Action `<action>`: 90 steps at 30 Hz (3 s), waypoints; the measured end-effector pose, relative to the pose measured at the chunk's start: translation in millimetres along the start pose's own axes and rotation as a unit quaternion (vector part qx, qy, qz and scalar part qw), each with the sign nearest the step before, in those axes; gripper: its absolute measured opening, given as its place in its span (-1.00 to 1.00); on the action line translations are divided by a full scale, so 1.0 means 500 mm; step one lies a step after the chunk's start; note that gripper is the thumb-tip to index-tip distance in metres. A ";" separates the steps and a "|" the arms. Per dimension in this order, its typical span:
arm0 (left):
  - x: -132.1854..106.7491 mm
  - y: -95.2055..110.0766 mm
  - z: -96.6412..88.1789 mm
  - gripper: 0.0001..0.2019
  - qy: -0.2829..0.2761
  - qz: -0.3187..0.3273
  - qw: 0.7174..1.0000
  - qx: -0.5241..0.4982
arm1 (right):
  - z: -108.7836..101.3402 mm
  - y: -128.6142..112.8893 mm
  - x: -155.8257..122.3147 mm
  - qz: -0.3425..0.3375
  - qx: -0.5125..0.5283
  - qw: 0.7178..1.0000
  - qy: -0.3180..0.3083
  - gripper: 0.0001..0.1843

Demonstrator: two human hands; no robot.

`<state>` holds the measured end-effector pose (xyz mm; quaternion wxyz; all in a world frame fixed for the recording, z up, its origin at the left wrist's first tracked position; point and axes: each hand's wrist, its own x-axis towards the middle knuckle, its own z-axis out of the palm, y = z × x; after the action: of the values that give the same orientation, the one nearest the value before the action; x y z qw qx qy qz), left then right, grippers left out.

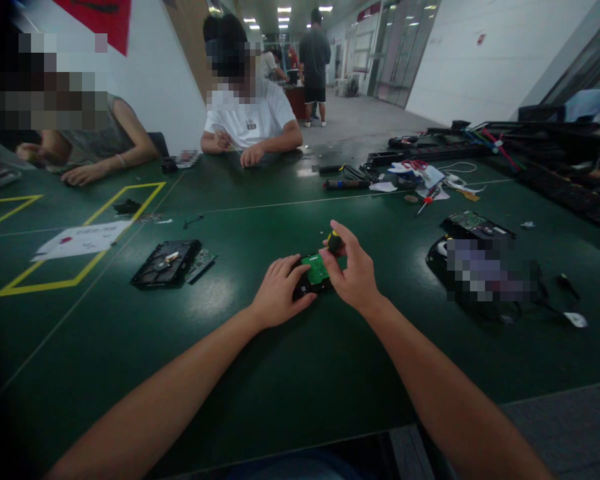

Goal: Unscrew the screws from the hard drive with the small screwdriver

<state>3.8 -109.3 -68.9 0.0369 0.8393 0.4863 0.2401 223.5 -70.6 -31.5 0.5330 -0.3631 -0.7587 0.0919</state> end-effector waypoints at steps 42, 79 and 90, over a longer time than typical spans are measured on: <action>-0.001 0.001 -0.005 -0.36 -0.011 -0.003 1.000 0.000 | -0.034 -0.027 0.040 0.311 0.474 0.822 -0.054 -0.72; 0.001 0.002 -0.005 -0.36 -0.005 -0.005 1.000 -0.006 | -0.024 -0.023 0.037 0.301 0.456 0.835 -0.058 -0.63; 0.001 0.002 -0.005 -0.36 -0.012 -0.006 1.000 -0.006 | -0.025 -0.020 0.037 0.291 0.451 0.842 -0.052 -0.67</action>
<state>3.7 -109.6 -66.4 0.0487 0.8389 0.4895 0.2327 226.8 -68.7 -7.2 0.5469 -0.2811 -0.5196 0.5932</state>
